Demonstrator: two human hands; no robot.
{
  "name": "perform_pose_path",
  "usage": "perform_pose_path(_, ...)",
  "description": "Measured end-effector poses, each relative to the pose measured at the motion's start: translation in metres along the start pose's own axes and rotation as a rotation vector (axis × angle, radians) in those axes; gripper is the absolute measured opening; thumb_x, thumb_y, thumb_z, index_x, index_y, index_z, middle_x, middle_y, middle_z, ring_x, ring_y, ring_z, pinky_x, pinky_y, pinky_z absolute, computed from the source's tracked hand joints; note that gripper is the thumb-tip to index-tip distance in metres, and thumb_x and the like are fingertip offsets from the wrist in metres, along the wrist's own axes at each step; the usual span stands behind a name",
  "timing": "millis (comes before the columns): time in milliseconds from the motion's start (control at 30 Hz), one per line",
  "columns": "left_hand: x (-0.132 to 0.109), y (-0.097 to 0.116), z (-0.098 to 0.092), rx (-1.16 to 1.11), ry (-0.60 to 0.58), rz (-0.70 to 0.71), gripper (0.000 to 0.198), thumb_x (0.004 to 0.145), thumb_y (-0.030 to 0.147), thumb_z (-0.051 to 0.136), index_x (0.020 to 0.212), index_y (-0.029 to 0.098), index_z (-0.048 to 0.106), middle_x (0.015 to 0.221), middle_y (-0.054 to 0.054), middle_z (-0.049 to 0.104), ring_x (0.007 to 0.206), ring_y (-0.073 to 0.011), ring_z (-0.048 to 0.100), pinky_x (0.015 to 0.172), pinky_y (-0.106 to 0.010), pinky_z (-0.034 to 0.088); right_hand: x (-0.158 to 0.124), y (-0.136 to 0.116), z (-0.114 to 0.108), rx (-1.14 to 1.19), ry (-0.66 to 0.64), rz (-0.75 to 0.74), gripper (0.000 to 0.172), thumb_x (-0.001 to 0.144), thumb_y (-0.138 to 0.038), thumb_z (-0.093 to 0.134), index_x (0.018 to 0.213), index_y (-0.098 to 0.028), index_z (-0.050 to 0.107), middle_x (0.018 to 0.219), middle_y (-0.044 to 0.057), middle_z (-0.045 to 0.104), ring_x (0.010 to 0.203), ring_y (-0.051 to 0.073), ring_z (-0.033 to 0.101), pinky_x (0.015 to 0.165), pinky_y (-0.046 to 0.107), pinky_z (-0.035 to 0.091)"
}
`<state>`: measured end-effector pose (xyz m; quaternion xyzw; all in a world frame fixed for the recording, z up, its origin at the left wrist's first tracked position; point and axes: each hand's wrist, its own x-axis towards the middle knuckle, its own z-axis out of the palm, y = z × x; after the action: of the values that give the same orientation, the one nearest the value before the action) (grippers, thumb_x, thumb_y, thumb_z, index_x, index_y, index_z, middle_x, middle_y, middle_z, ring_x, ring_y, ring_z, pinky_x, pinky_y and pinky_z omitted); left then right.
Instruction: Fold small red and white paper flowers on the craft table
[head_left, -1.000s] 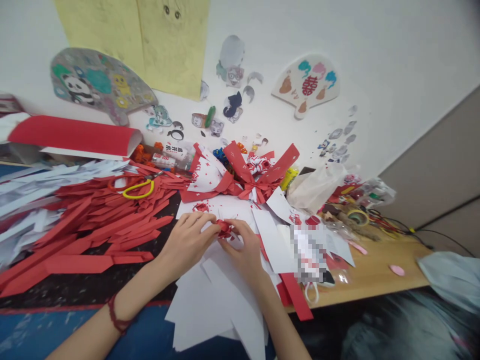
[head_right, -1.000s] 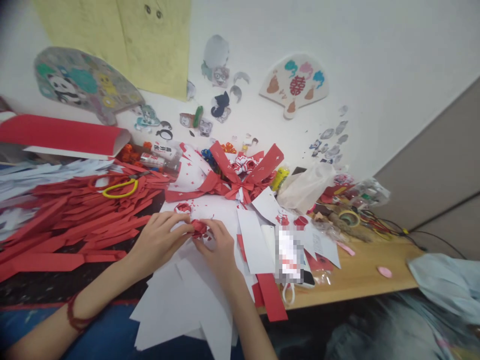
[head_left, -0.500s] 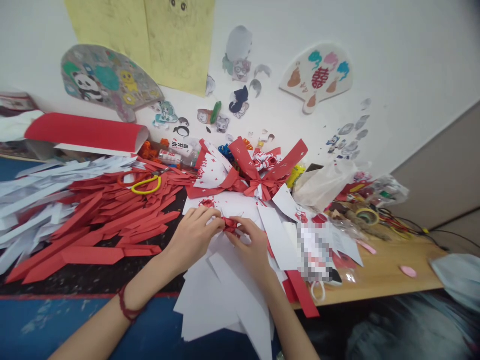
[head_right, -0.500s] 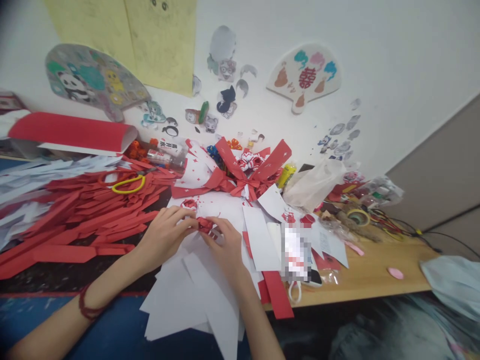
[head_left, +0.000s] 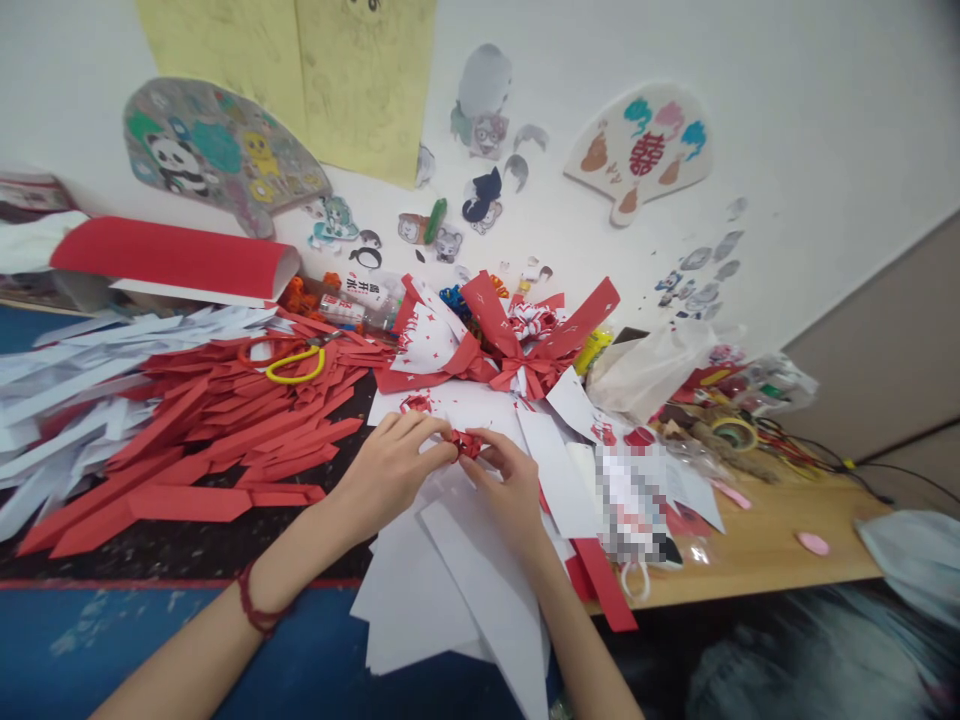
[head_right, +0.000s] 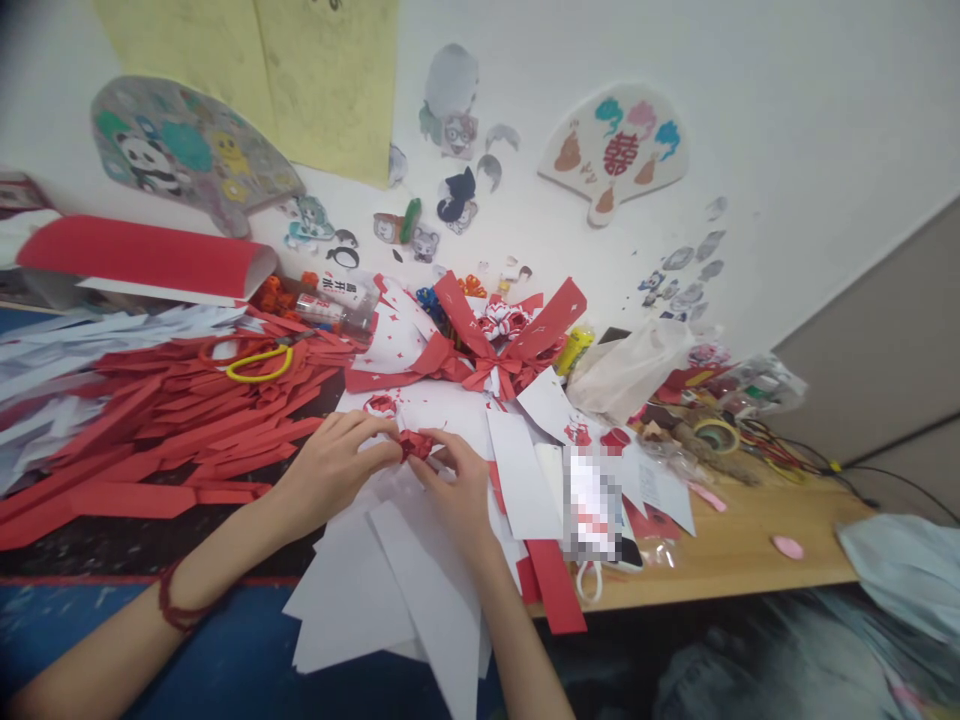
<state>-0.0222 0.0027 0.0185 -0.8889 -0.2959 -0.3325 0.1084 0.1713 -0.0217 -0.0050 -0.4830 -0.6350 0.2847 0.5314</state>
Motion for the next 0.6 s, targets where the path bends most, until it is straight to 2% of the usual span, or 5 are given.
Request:
perform_pose_path(100, -0.0005, 0.0008, 0.0023, 0.004, 0.013, -0.004, 0.019, 0.091, 0.007, 0.05, 0.097, 0.022, 0.062, 0.108, -0.004, 0.06, 0.095, -0.02, 0.049, 0.08, -0.034, 0.035, 0.0005, 0.0004, 0.0003, 0.025, -0.025, 0.024, 0.035, 0.08, -0.029, 0.071, 0.114, -0.026, 0.065, 0.1, 0.003, 0.069, 0.079, 0.015, 0.063, 0.081, 0.032, 0.053)
perform_pose_path(267, 0.0004, 0.0026, 0.0027, -0.021, 0.081, -0.05, 0.016, 0.094, 0.015, 0.052, 0.106, 0.021, 0.061, 0.11, -0.006, 0.061, 0.096, -0.0205, 0.05, 0.078, -0.033, 0.035, 0.0026, 0.0003, 0.0002, 0.2, -0.12, 0.03, 0.042, 0.081, -0.03, 0.069, 0.123, -0.028, 0.062, 0.117, 0.005, 0.064, 0.096, 0.018, 0.064, 0.085, 0.032, 0.053)
perform_pose_path(400, 0.0022, 0.003, -0.0003, -0.076, 0.106, -0.088, 0.013, 0.096, 0.021, 0.05, 0.104, 0.02, 0.06, 0.109, -0.006, 0.061, 0.099, -0.0199, 0.051, 0.079, -0.032, 0.037, 0.0035, 0.0011, -0.002, 0.255, -0.174, 0.091, 0.045, 0.082, -0.033, 0.069, 0.126, -0.027, 0.061, 0.103, 0.004, 0.067, 0.08, 0.014, 0.064, 0.077, 0.03, 0.052)
perform_pose_path(500, 0.0026, 0.0024, -0.0022, -0.034, 0.089, -0.068, 0.012, 0.095, 0.022, 0.052, 0.102, 0.021, 0.062, 0.113, -0.006, 0.061, 0.101, -0.0212, 0.051, 0.079, -0.033, 0.037, 0.0034, 0.0016, -0.0031, 0.251, -0.157, 0.109, 0.041, 0.083, -0.033, 0.069, 0.123, -0.026, 0.063, 0.09, 0.001, 0.069, 0.072, 0.013, 0.062, 0.073, 0.028, 0.05)
perform_pose_path(600, 0.0021, 0.0016, -0.0024, 0.031, 0.086, -0.063, 0.011, 0.094, 0.02, 0.052, 0.097, 0.021, 0.063, 0.115, -0.006, 0.061, 0.104, -0.0226, 0.051, 0.081, -0.035, 0.036, 0.0032, 0.0018, -0.003, 0.262, -0.124, 0.119, 0.036, 0.083, -0.034, 0.068, 0.118, -0.025, 0.065, 0.09, 0.002, 0.069, 0.068, 0.012, 0.06, 0.067, 0.026, 0.049)
